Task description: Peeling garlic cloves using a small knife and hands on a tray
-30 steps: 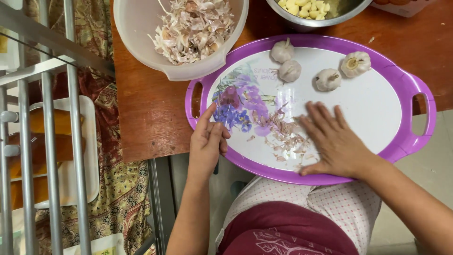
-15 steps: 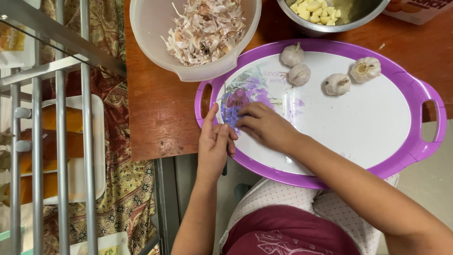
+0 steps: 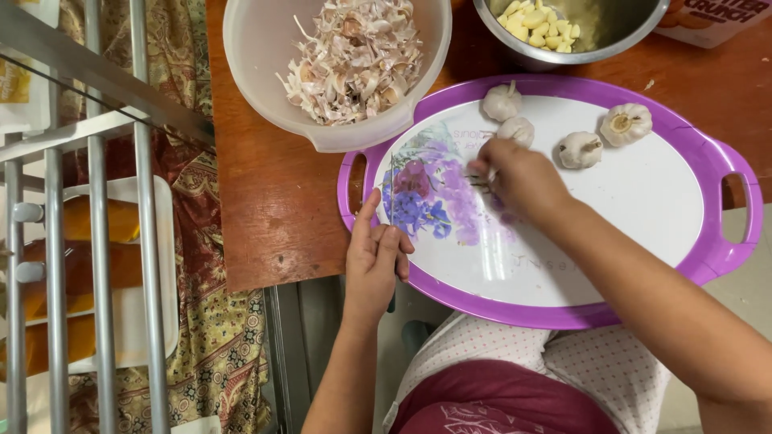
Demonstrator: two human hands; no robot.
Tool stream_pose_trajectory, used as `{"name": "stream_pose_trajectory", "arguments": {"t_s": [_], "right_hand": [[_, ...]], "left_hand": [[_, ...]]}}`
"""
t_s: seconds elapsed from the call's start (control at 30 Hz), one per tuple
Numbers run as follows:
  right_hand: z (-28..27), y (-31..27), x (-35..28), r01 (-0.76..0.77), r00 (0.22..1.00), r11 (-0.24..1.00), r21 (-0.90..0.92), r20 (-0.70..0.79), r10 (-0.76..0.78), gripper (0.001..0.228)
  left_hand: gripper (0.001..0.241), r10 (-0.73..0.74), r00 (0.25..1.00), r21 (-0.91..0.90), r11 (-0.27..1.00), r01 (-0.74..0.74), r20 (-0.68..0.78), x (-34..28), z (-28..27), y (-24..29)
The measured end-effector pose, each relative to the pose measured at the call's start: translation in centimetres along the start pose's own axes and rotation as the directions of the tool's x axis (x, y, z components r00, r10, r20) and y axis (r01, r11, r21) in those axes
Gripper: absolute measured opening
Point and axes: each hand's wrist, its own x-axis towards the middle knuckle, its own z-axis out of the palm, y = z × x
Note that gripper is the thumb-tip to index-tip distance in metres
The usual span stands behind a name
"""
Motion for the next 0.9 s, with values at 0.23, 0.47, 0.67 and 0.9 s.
{"name": "stream_pose_trajectory", "arguments": {"t_s": [0.23,0.47,0.67,0.9], "right_hand": [[-10.2,-7.2,8.9,-0.188,0.947,0.721,0.668,-0.071,0.313,0.021],[-11.5,-13.8,18.8,-0.090,0.978,0.712,0.697,-0.074,0.197,0.040],[-8.5,-13.1,21.7,-0.117,0.993,0.711,0.694,0.077,0.088,0.042],[-10.1,-10.3,20.3,0.277,0.954,0.896,0.348,0.013,-0.300,0.040]], "left_hand": [[0.059,-0.046,0.999,0.042,0.998,0.046,0.001,-0.4,0.3,0.7],[0.059,-0.065,0.998,0.051,0.997,0.066,-0.023,-0.3,0.9,0.8],[0.060,-0.068,0.998,0.095,0.993,0.070,-0.017,-0.3,1.0,1.4],[0.061,-0.075,0.997,0.106,0.991,0.075,-0.003,-0.4,1.1,1.1]]}}
